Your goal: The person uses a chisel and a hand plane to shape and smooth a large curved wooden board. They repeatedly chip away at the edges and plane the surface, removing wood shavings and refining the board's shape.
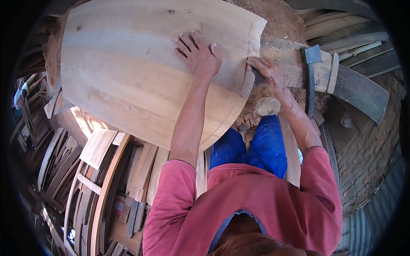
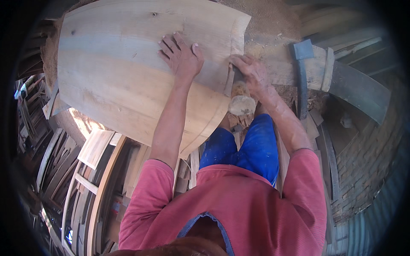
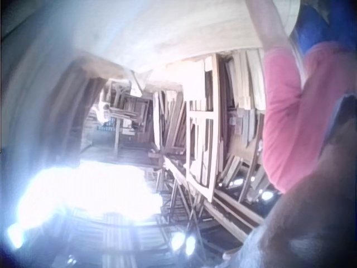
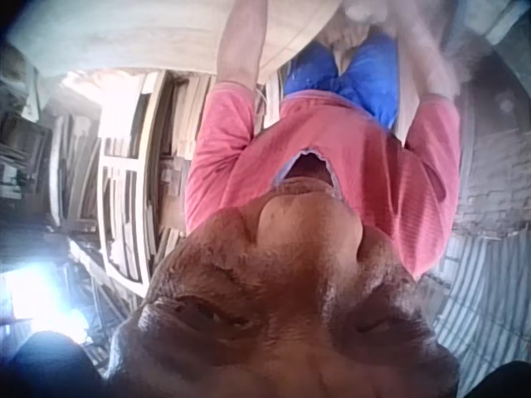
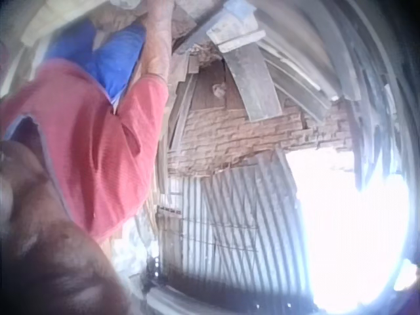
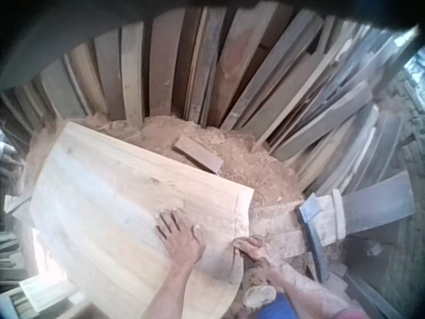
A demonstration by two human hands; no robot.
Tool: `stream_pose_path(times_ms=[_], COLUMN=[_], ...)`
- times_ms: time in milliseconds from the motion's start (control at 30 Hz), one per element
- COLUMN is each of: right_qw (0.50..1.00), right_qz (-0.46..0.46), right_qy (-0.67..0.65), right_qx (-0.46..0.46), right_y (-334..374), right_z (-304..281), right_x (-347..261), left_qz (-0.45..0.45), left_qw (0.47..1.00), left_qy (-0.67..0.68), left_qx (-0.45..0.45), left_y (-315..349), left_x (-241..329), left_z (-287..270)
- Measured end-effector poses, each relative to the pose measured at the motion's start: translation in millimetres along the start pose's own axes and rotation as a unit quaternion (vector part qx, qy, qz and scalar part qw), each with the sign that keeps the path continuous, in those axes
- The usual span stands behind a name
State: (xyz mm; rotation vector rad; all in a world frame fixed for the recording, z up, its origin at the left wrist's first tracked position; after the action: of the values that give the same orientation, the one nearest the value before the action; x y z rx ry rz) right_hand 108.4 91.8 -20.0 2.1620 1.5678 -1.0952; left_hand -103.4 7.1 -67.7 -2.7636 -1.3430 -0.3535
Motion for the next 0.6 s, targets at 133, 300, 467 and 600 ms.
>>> stream_pose_path(times_ms=[133, 300, 467, 600], right_qw=[0.993, 0.999, 0.999, 0.989], right_qz=[0.074, 0.018, 0.021, 0.043], right_qy=[-0.04, 0.007, -0.032, -0.074], right_qx=[-0.084, 0.044, 0.0, -0.124], right_y=[11.7, -36.9, -5.9, 37.5], right_z=[6.5, -30.6, -4.4, 13.8], right_x=[16.1, 47.2, 6.1, -34.0], left_qz=[-0.008, -0.004, -0.003, -0.002], left_qw=[1.0, 1.0, 1.0, 1.0], left_qy=[-0.003, 0.002, 0.013, -0.005], left_qx=[-0.022, -0.016, -0.007, 0.005], left_y=[0.7, -1.3, 0.6, -0.1], left_x=[-2.5, 2.6, 1.6, -0.7], left_z=[-0.9, -4.3, -1.1, -1.1])
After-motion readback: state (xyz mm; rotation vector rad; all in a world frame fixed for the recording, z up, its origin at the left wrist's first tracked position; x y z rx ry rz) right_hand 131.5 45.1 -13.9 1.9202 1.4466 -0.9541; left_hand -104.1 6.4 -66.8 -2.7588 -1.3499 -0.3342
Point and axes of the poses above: each hand's wrist, its own y-axis away from the middle knuckle, its own z-axis out of the palm, x = y × z, the point moved 10 cm from there along -y, towards the middle knuckle, and after that the axes turned 12 degrees about -z, right-handed, at the moved point
